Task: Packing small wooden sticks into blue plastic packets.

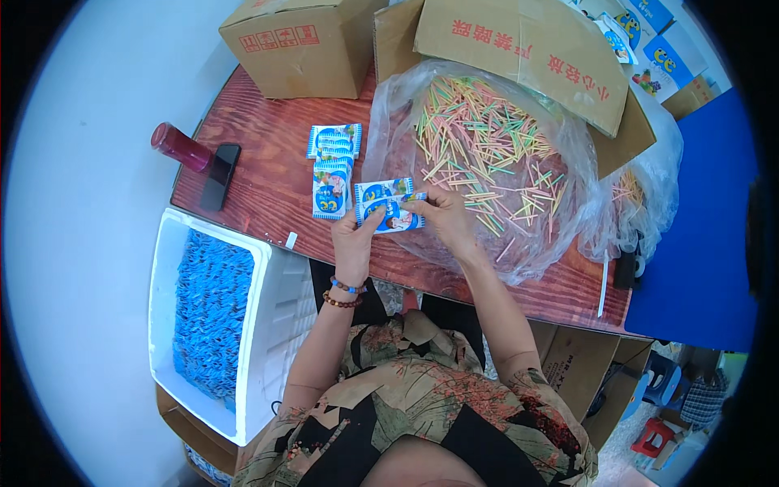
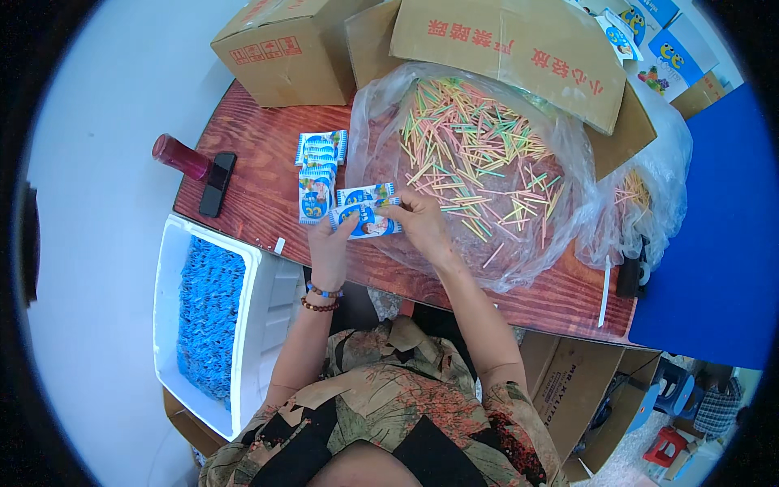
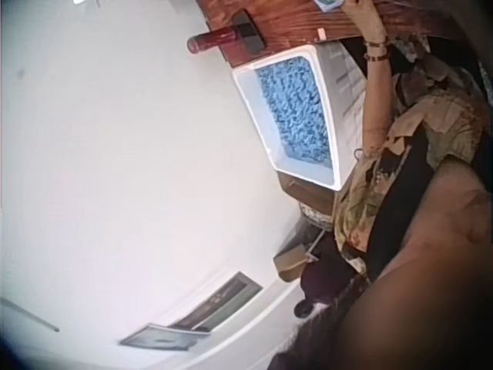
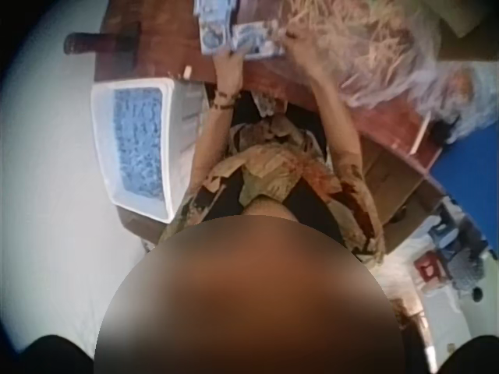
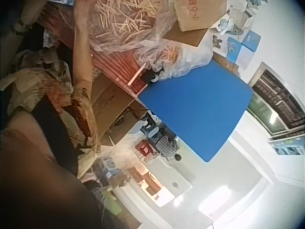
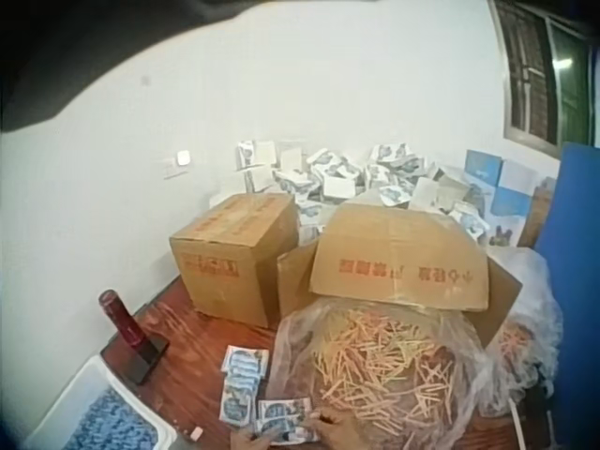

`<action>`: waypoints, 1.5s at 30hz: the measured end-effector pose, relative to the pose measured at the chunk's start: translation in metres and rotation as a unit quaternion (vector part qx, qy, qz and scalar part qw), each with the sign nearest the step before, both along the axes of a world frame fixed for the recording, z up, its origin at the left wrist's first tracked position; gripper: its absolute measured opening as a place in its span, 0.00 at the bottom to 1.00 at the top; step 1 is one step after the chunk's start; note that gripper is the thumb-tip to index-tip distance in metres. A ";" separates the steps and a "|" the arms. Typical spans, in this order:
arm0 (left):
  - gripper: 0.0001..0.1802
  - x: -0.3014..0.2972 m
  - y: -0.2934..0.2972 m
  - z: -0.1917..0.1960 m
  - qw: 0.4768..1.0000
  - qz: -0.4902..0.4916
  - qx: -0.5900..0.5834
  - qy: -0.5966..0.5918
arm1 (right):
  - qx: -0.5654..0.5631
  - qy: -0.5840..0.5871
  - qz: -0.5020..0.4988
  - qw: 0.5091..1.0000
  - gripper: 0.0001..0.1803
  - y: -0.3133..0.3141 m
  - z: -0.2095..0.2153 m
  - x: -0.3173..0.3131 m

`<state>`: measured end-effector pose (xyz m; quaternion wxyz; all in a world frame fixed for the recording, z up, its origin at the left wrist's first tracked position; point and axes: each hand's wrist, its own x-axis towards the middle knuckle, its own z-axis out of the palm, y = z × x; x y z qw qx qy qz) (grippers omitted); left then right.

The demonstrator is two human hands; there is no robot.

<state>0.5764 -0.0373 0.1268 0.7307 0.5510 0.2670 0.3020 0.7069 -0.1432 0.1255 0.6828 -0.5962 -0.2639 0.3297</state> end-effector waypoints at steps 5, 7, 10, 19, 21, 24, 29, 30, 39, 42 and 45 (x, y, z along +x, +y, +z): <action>0.08 0.000 -0.007 -0.004 0.998 0.038 -0.046 -0.034 | -0.032 -0.041 -0.007 0.999 0.07 -0.003 0.003 -0.006; 0.08 0.000 -0.008 -0.004 0.998 0.034 -0.040 -0.034 | -0.038 -0.057 -0.004 0.998 0.07 -0.006 0.001 -0.005; 0.08 0.000 -0.009 -0.009 0.998 0.031 -0.048 -0.035 | -0.030 -0.029 -0.008 0.999 0.09 -0.009 -0.002 -0.004; 0.10 0.000 -0.012 -0.008 0.981 0.031 -0.175 -0.074 | 0.068 -0.195 -0.047 0.977 0.09 -0.039 0.018 -0.001; 0.10 0.004 -0.015 -0.011 0.979 0.024 -0.188 -0.075 | 0.015 -0.321 0.000 0.947 0.08 -0.038 0.022 -0.012; 0.11 0.000 -0.015 -0.015 0.984 0.012 -0.168 -0.059 | 0.015 -0.270 0.010 0.963 0.10 -0.046 0.016 -0.006; 0.11 -0.016 -0.006 -0.021 0.985 0.020 -0.154 -0.070 | -0.131 -0.428 -0.006 0.894 0.13 -0.089 0.010 0.031; 0.10 -0.020 -0.004 -0.025 0.985 0.020 -0.157 -0.066 | -0.219 -0.430 0.036 0.875 0.13 -0.097 0.012 0.027; 0.11 -0.018 -0.014 -0.026 0.981 -0.012 -0.179 -0.067 | -0.302 -0.550 0.053 0.777 0.11 -0.079 -0.018 0.057; 0.11 -0.022 -0.009 -0.025 0.983 -0.010 -0.175 -0.062 | -0.327 -0.535 0.037 0.778 0.15 -0.069 -0.013 0.085; 0.11 -0.023 -0.009 -0.024 0.982 -0.007 -0.176 -0.061 | -0.315 -0.529 0.018 0.787 0.20 -0.067 -0.001 0.106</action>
